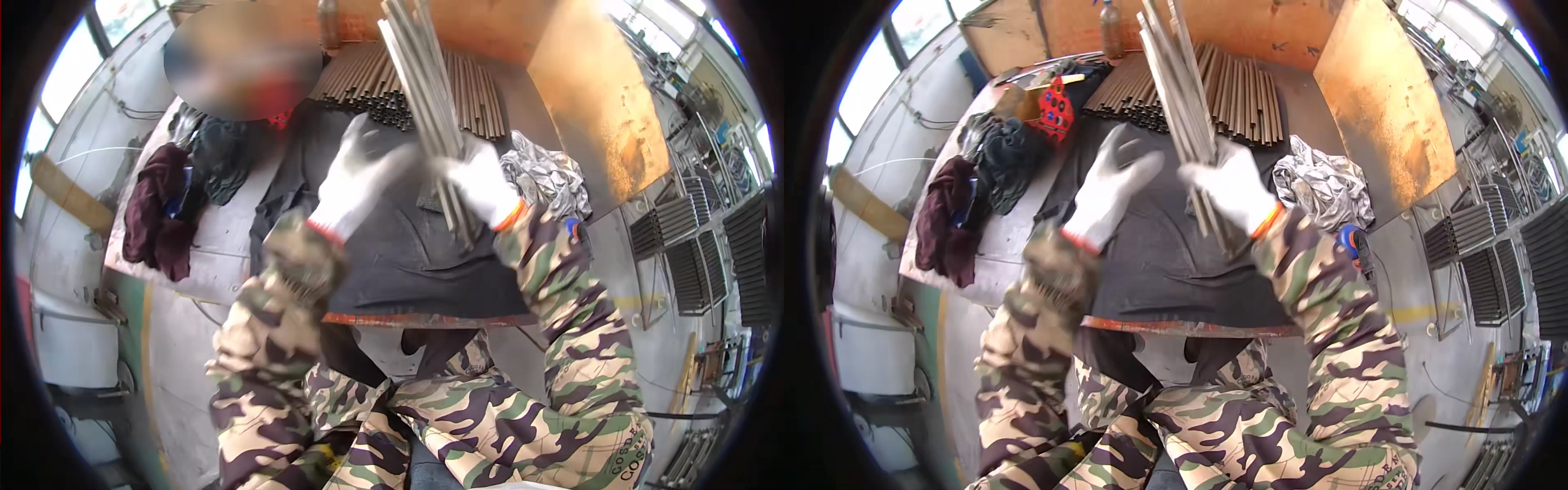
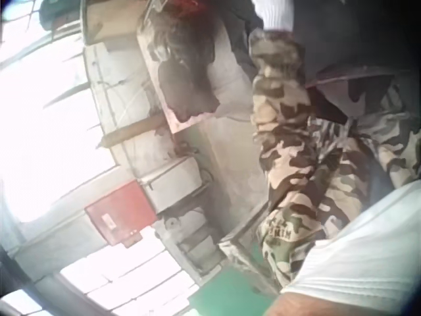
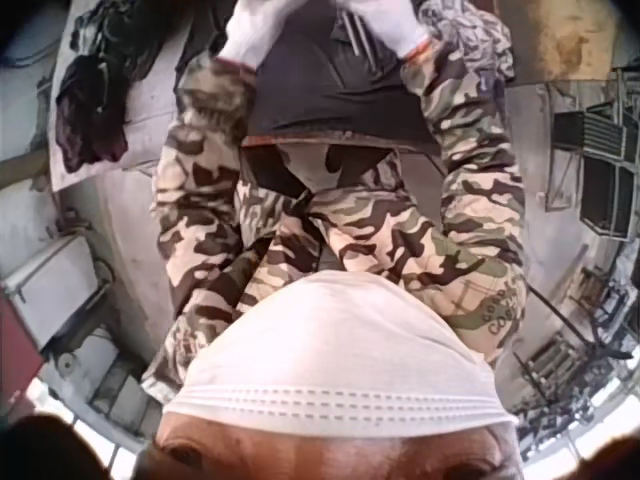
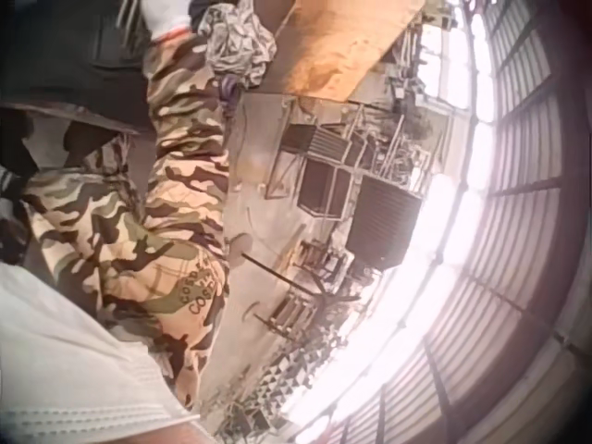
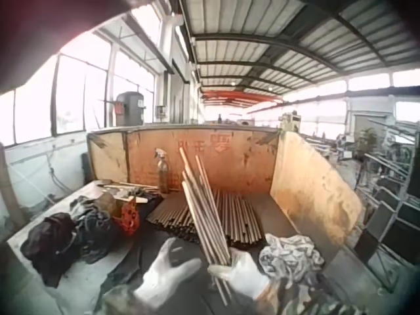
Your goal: Polishing and cleaning metal tubes using a cloth and an orbital sander.
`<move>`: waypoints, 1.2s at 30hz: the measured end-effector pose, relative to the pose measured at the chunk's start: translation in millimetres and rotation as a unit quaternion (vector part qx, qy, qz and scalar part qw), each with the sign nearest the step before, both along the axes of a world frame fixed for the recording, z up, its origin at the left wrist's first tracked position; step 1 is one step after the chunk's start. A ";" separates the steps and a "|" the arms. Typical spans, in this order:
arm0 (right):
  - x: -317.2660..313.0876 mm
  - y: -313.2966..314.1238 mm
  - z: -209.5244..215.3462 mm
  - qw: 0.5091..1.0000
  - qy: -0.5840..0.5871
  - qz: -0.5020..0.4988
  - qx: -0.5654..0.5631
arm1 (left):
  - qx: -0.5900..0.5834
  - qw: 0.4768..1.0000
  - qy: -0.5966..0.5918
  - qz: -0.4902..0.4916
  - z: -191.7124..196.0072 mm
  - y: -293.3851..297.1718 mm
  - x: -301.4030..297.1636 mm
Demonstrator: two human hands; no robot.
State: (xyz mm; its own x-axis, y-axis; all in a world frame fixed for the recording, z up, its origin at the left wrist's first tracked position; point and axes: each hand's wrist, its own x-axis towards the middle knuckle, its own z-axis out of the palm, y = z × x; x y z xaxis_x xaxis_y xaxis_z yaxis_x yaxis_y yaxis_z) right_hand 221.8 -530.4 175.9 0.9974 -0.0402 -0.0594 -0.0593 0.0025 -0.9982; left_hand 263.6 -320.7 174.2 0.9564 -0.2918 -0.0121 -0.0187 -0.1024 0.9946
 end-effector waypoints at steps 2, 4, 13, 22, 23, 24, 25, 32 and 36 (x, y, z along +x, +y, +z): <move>-21.7 33.3 -12.8 0.986 -0.108 -0.007 -0.127 | -0.182 0.982 0.043 -0.004 16.4 -26.9 17.2; -44.7 37.7 -15.4 0.964 -0.083 -0.028 -0.253 | -0.096 0.986 0.112 0.081 35.7 -56.5 2.7; -51.6 88.2 -32.7 0.992 -0.107 -0.021 -0.063 | -0.001 0.989 -0.106 0.103 56.2 -28.9 -45.1; -76.9 95.2 -60.3 0.996 0.048 0.043 -0.067 | 0.025 0.982 -0.090 0.163 -1.6 -25.5 -73.5; -79.7 92.0 -55.8 0.993 0.068 0.045 -0.086 | 0.014 0.983 -0.095 0.160 -6.1 -27.6 -75.2; -81.9 88.6 -49.2 0.989 0.088 0.050 -0.104 | 0.003 0.983 -0.100 0.157 -9.7 -28.5 -76.3; -83.2 87.9 -44.1 0.985 0.110 0.055 -0.123 | 0.003 0.982 -0.100 0.158 -12.7 -27.6 -77.5; -85.4 68.9 -114.6 0.988 -0.096 0.115 0.033 | -0.059 0.996 -0.051 0.052 -9.7 -12.2 -91.5; -87.0 55.7 -106.7 0.985 -0.071 0.103 0.118 | -0.094 0.995 -0.022 0.002 -12.0 -12.0 -91.9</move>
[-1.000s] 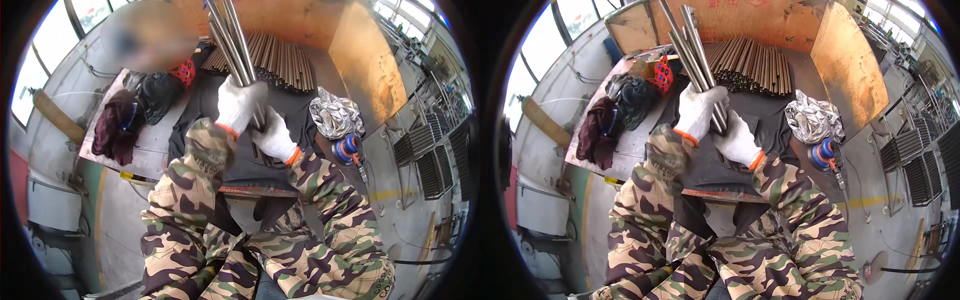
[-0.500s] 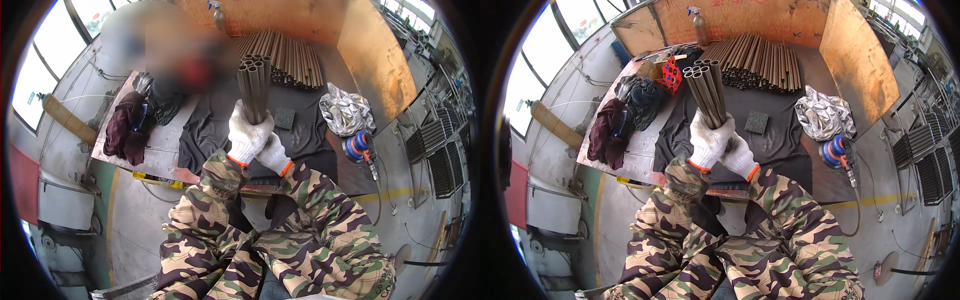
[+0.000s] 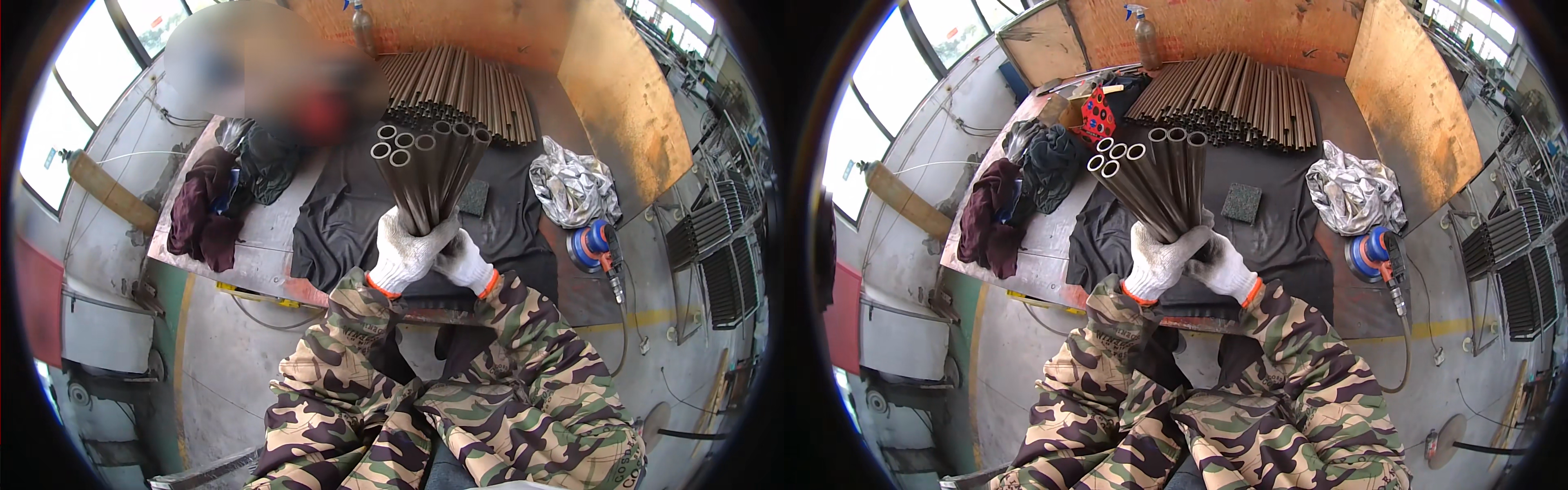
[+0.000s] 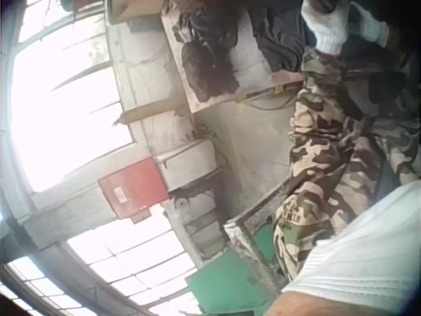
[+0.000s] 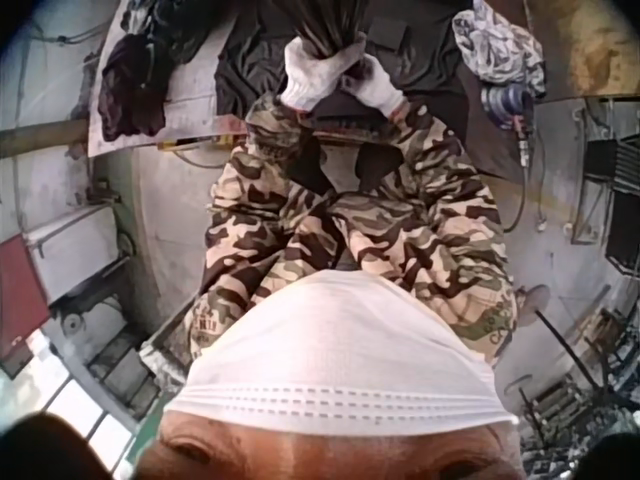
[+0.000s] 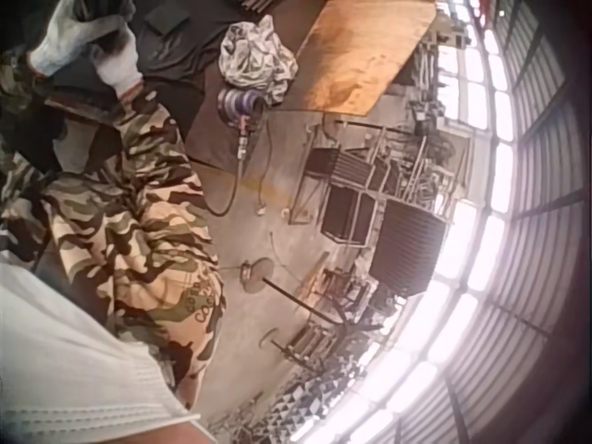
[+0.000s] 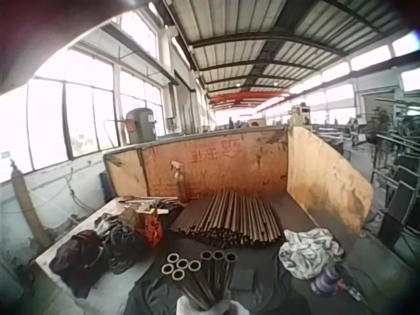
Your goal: Polishing and cleaning metal tubes using a cloth and an orbital sander.
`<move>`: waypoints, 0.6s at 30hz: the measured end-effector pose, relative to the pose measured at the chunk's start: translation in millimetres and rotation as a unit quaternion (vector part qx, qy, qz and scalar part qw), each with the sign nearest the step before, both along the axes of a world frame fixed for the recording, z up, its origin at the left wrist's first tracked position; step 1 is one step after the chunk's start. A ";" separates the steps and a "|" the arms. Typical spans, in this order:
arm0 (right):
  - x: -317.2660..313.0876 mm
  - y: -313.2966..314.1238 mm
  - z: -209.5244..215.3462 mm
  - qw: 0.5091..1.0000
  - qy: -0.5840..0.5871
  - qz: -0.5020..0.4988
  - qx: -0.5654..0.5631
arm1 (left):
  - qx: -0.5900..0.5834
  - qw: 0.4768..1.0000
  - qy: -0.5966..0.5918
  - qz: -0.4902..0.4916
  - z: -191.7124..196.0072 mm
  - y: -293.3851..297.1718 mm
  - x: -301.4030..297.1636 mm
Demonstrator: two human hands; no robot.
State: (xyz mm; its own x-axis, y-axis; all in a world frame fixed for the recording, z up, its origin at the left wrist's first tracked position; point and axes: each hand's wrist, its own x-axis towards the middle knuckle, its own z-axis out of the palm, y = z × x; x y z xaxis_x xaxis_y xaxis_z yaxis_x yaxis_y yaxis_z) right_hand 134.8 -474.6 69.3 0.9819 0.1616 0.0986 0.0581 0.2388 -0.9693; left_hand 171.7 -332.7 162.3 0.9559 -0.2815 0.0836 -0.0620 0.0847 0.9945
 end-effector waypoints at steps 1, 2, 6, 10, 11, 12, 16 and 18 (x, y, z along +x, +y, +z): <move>1.2 -1.5 3.7 1.000 0.026 0.011 -0.006 | -0.011 1.000 0.010 -0.001 -1.2 -0.2 0.9; 1.9 -1.1 5.6 0.998 0.052 0.024 -0.010 | -0.019 1.000 0.021 0.001 -2.0 0.9 1.1; 2.4 4.2 4.9 0.996 0.068 0.046 0.036 | -0.023 1.000 0.014 0.004 -1.6 6.5 0.7; 1.6 -0.9 3.0 0.997 0.058 0.037 0.016 | -0.028 1.000 0.005 -0.011 -3.1 2.5 1.0; 1.7 -1.8 0.4 0.998 0.054 0.034 0.016 | -0.021 1.000 0.001 -0.014 -3.8 2.0 1.6; 2.0 -3.1 -2.4 0.998 0.053 0.034 0.015 | -0.022 1.000 0.001 -0.015 -4.4 1.7 1.5; 2.8 -3.0 -3.6 0.998 0.053 0.042 0.011 | -0.019 1.000 0.002 -0.010 -4.1 2.4 0.1; 1.8 -4.8 3.0 0.998 0.045 0.034 -0.018 | -0.022 1.000 0.002 -0.009 -1.2 0.2 0.0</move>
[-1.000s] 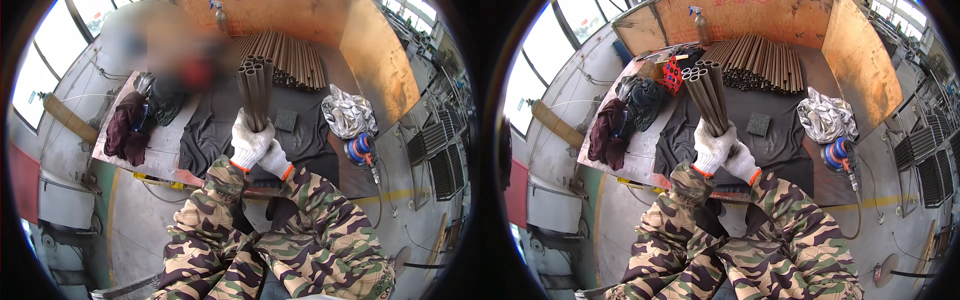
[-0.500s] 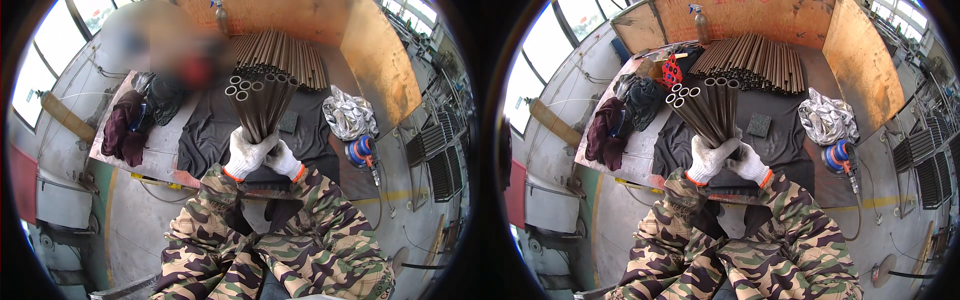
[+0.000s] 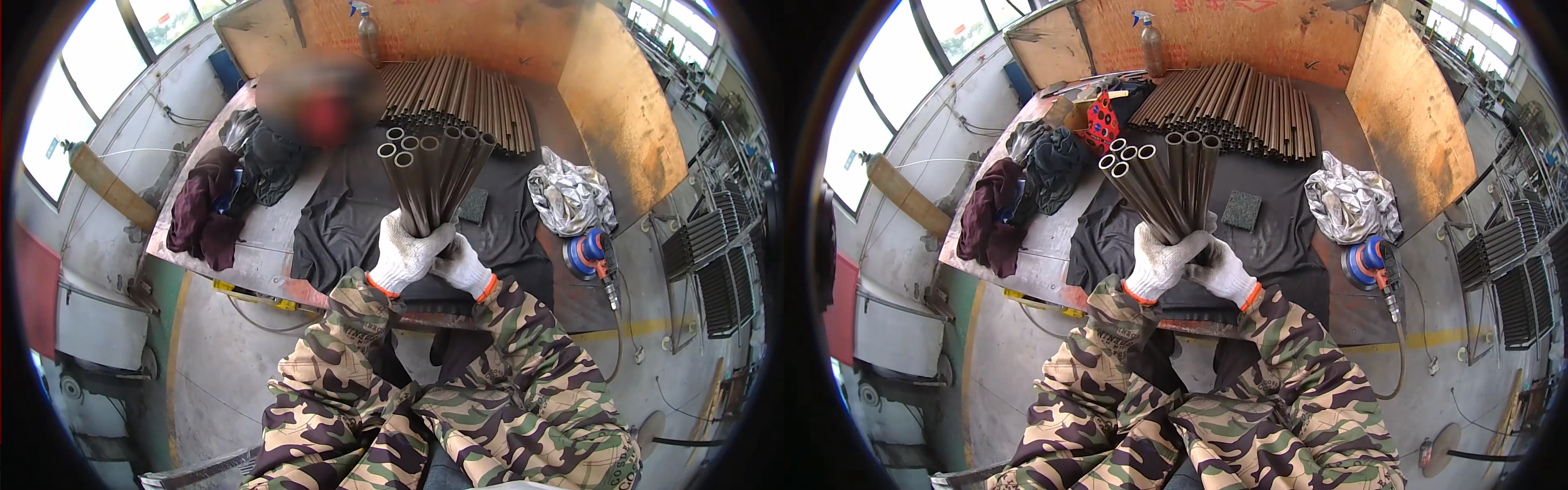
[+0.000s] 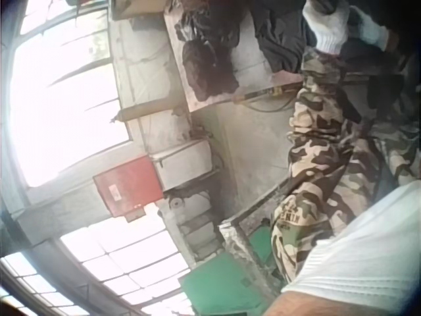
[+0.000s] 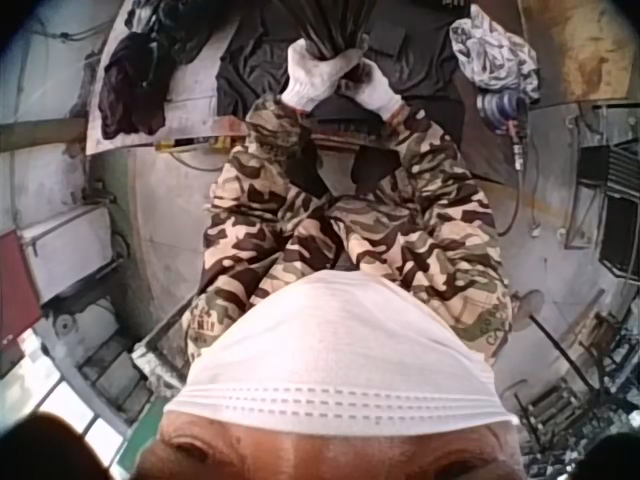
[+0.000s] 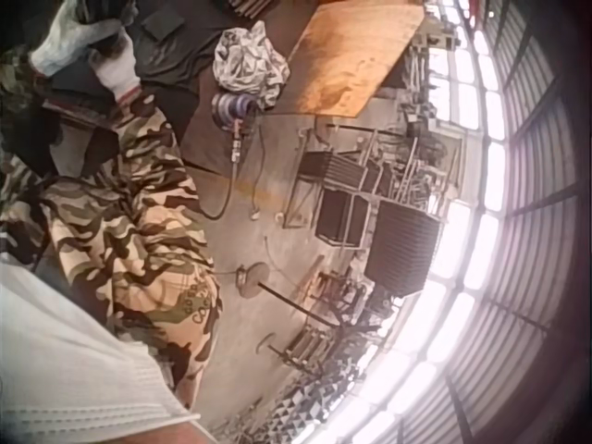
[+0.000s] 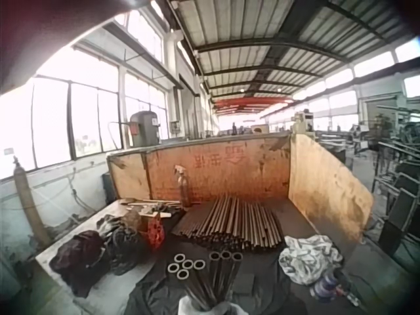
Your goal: Polishing and cleaning metal tubes using a cloth and an orbital sander.
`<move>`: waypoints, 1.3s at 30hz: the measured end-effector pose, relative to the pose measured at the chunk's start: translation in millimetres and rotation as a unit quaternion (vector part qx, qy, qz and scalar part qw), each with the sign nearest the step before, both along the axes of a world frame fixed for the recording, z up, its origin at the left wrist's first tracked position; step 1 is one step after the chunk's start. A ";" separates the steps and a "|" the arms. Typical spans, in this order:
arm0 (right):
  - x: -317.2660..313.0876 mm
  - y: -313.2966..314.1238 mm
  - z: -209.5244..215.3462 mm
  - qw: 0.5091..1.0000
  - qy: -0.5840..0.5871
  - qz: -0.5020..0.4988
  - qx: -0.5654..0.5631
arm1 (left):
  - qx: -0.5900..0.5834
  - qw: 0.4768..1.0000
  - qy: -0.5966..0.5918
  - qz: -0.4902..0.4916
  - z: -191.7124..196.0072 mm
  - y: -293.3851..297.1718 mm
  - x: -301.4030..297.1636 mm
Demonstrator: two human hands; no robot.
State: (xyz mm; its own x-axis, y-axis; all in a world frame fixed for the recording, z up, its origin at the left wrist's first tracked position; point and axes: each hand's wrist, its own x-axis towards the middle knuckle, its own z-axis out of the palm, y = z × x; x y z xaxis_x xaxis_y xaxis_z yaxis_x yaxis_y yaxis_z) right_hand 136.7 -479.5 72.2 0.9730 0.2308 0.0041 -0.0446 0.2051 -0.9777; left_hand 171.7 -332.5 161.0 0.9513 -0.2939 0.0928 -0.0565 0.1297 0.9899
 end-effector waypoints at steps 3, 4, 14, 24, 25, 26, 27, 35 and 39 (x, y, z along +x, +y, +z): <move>-0.3 -0.6 2.4 1.000 0.003 0.001 0.006 | 0.009 1.000 0.004 -0.002 1.0 -1.2 0.1; 0.8 -1.6 -0.7 1.000 0.007 0.009 0.017 | 0.007 1.000 0.008 -0.002 -0.2 -1.7 0.6; 23.3 -27.5 -1.8 0.954 0.151 0.141 0.217 | -0.008 1.000 -0.013 -0.002 -2.4 -0.2 -3.6; 5.2 -7.0 22.0 0.995 0.059 -0.083 0.009 | -0.098 0.992 0.000 0.076 -5.6 -2.2 13.9; 6.6 0.3 16.8 0.987 -0.016 -0.155 0.038 | -0.093 0.992 0.011 0.085 -6.6 -2.8 14.2; 13.0 -1.7 19.1 0.987 -0.014 -0.158 0.039 | -0.091 0.992 0.013 0.081 -2.2 -0.2 12.6; 27.1 -14.8 23.7 0.975 -0.065 -0.213 0.010 | -0.065 0.994 0.005 0.092 -1.5 -5.4 11.0; 157.9 -137.2 21.7 0.914 0.147 -0.316 -0.206 | -0.035 0.995 -0.012 0.088 0.6 -9.0 4.3; 179.8 -128.4 14.3 0.879 0.082 -0.318 -0.347 | -0.051 0.995 -0.003 0.087 1.0 -4.7 -0.2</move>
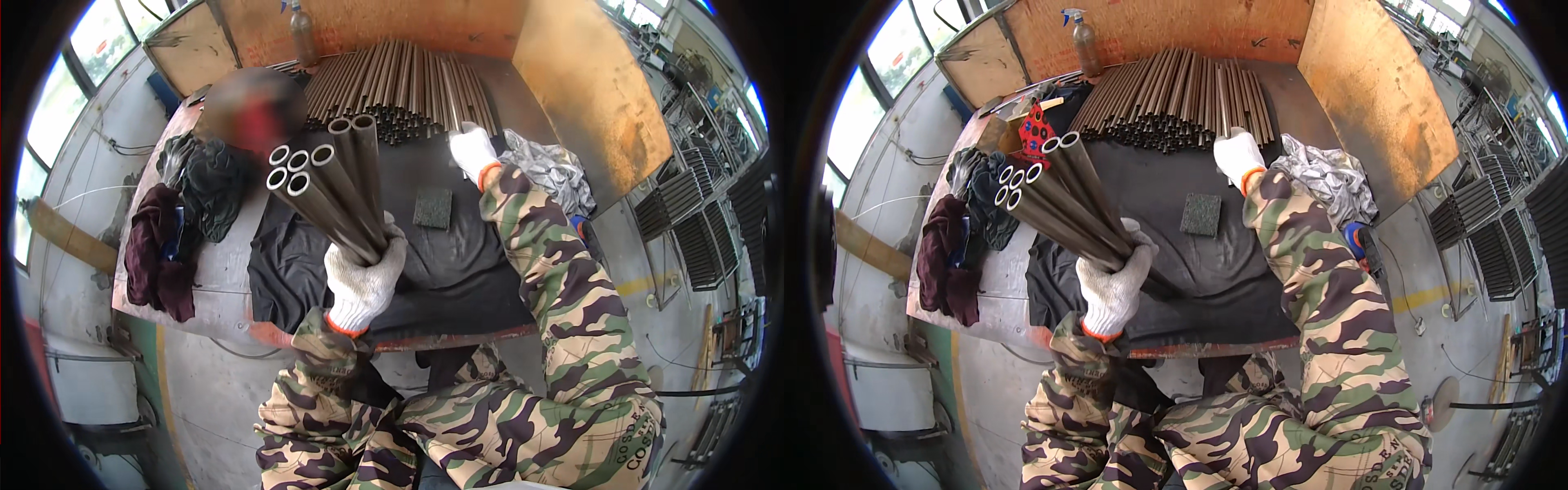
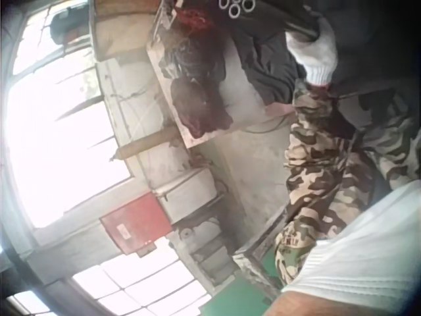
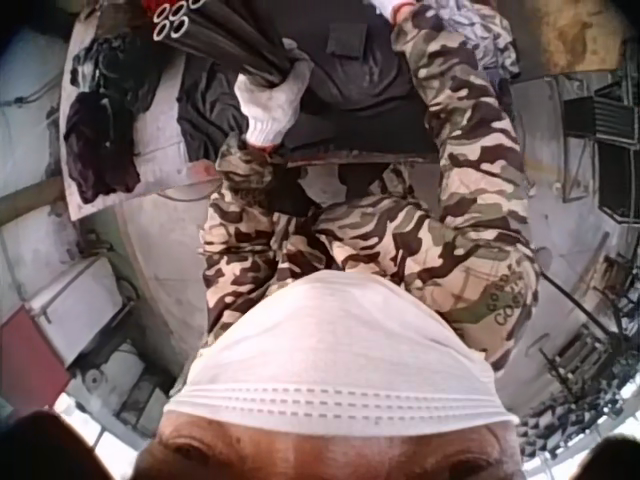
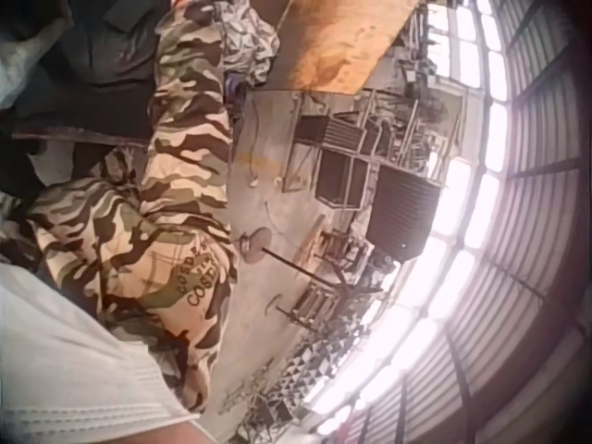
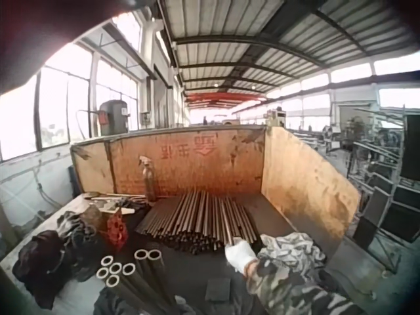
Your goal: Polishing and cleaning metal tubes using a cloth and an orbital sander.
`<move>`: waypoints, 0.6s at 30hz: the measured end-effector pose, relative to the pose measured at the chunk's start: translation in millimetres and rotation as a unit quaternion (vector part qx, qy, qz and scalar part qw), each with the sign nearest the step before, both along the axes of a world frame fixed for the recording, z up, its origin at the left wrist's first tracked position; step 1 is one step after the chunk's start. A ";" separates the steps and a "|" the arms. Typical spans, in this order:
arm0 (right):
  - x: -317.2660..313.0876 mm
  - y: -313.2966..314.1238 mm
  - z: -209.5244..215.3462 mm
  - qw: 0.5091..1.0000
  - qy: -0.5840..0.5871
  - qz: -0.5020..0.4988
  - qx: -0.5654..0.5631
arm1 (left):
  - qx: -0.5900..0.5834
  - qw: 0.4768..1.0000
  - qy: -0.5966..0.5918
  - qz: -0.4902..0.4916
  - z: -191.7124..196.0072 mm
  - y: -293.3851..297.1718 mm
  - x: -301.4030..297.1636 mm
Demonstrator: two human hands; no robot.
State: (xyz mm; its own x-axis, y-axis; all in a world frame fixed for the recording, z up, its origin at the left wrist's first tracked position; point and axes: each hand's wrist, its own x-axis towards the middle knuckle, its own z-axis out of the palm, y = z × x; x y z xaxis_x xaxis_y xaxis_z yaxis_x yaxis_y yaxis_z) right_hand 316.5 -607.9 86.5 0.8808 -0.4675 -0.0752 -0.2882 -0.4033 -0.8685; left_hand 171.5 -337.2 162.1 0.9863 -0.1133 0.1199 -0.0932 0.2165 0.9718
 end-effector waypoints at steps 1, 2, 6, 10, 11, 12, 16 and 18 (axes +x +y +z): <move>15.2 -9.1 -13.7 1.000 -0.001 0.001 -0.001 | -0.016 1.000 -0.004 -0.005 -1.4 -1.0 0.0; 41.7 -18.5 -28.0 0.992 0.008 0.077 -0.104 | -0.001 1.000 -0.015 0.009 6.1 2.5 -3.4; 79.8 -27.8 -13.3 0.897 0.074 0.139 -0.414 | 0.014 1.000 -0.009 0.003 0.5 2.6 -0.7; 54.9 5.9 40.6 0.973 -0.014 -0.018 -0.231 | 0.023 1.000 -0.017 -0.013 9.9 1.6 0.5; 41.3 12.6 49.4 0.967 -0.051 -0.006 -0.251 | 0.034 0.999 -0.007 0.000 7.0 -2.6 1.7; 21.5 19.1 58.4 0.981 -0.054 0.029 -0.184 | 0.045 0.999 0.002 0.013 4.2 -7.6 2.4; -66.6 39.7 57.0 0.903 -0.157 0.351 0.191 | 0.097 0.994 -0.031 0.049 -1.5 -14.9 3.7; -105.9 67.0 62.8 0.870 -0.115 0.473 0.078 | 0.149 0.979 -0.068 0.119 -21.0 -4.5 1.8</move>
State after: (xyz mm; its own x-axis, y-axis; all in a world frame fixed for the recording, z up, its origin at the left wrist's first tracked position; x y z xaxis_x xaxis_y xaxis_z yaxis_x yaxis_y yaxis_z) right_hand 210.6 -540.9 149.4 0.8660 0.4749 0.1564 0.2974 -0.2377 -0.9247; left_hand 173.3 -341.8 141.0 0.9662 0.0678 0.2486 -0.2397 -0.1178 0.9637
